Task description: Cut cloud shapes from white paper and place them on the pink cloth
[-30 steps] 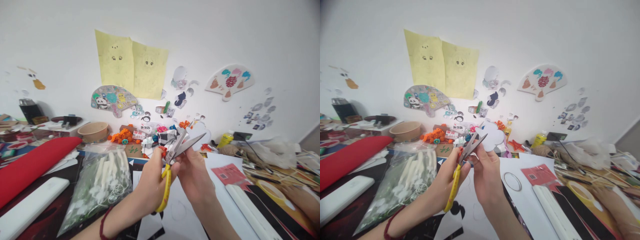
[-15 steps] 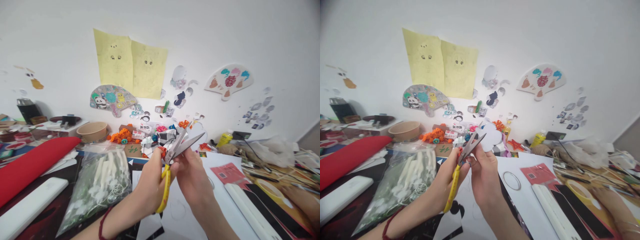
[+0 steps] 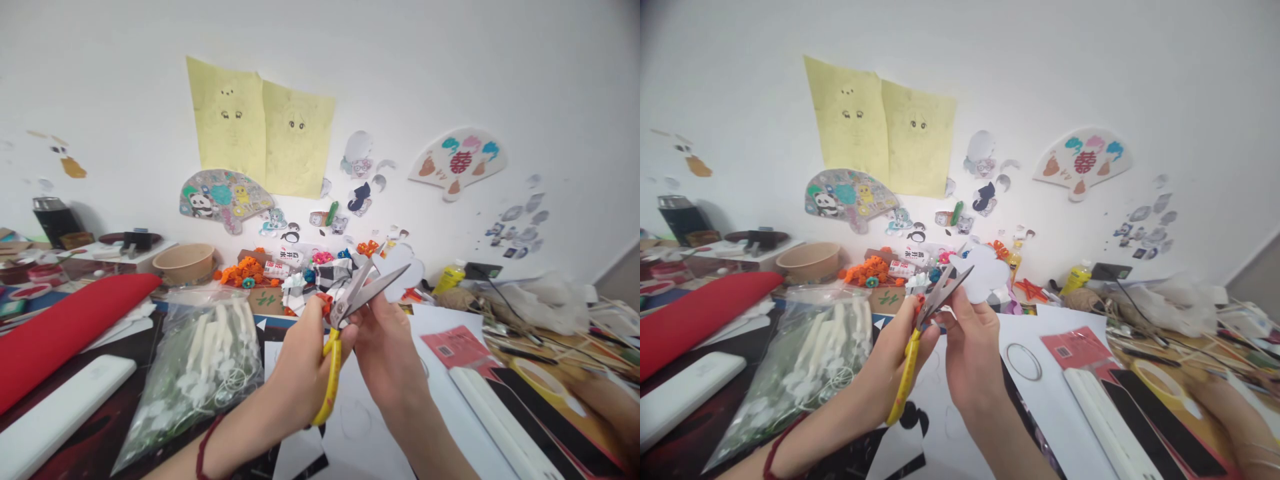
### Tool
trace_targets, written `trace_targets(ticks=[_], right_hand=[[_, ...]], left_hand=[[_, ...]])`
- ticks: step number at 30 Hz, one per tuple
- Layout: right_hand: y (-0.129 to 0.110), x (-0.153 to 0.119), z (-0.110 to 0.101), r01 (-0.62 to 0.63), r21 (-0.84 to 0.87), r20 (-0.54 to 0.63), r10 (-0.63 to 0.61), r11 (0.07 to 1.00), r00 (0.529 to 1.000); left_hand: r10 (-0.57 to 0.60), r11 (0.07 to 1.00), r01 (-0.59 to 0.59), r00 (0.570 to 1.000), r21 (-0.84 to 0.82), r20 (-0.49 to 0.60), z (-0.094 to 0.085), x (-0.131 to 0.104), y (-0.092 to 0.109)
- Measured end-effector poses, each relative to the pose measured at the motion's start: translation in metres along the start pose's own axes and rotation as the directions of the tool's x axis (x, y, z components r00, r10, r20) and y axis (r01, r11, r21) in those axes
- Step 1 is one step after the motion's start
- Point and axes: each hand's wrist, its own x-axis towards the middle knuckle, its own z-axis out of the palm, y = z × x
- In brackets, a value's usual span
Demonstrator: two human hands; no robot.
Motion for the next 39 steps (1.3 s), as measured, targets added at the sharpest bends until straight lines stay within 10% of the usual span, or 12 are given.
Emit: trace_targets(ticks=[39], right_hand=[[0.0004,0.0098,-0.0079,0.222,-0.059,-0.055,-0.225,0.973,0.973]], left_hand=[[-0.085,0.993,0.082,0.996,0.082,0.03,0.0005,0.0003,0.0004]])
